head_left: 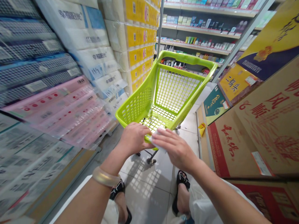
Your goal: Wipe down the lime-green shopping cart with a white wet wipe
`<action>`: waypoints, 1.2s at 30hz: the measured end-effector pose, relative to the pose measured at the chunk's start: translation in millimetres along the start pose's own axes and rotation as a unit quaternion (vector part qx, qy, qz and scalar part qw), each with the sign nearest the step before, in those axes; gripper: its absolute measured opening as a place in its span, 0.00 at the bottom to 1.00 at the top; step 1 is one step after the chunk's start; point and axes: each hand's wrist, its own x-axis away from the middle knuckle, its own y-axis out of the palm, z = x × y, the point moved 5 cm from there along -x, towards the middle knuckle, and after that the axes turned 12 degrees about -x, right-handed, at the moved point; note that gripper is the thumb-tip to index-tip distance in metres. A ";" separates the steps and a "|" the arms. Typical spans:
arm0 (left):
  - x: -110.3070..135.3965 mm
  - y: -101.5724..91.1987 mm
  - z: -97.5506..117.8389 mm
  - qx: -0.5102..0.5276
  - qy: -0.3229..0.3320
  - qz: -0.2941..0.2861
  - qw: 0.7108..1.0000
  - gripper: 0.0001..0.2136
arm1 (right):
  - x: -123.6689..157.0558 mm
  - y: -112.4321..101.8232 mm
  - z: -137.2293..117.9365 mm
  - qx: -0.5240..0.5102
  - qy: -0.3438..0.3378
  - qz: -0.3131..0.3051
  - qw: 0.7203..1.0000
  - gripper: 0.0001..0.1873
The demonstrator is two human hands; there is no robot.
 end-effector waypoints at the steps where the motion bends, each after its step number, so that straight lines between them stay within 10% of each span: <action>1: -0.2 -0.3 0.0 0.005 -0.002 0.003 1.000 0.12 | 0.5 -6.0 6.6 0.014 0.027 0.032 0.999 0.25; 5: -0.2 -1.2 0.5 0.021 -0.001 0.017 1.000 0.16 | 2.4 -18.1 18.3 0.045 0.080 0.111 0.990 0.25; 10: 1.2 -1.2 -1.4 0.019 0.008 0.015 1.000 0.12 | -1.8 0.2 1.2 -0.013 -0.006 -0.005 1.000 0.25; 16: 1.3 -2.9 -2.0 0.025 0.001 0.021 0.999 0.16 | -0.1 -24.4 25.0 0.040 0.096 0.123 0.987 0.24; 22: 2.4 -1.4 -3.7 0.018 0.010 0.020 1.000 0.11 | -3.8 2.1 -0.1 -0.022 -0.004 -0.014 1.000 0.24; 28: 3.5 -3.2 -4.5 0.035 0.005 0.029 0.999 0.16 | -0.4 -23.6 28.5 0.028 0.098 0.128 0.987 0.25; 33: 5.6 -2.4 -6.5 0.030 0.019 0.054 0.998 0.13 | -4.3 1.1 1.6 -0.024 -0.006 0.001 1.000 0.23; 36: 6.5 -1.8 -8.0 0.029 0.015 0.060 0.998 0.14 | -4.1 -6.7 11.5 -0.014 0.023 0.027 0.999 0.24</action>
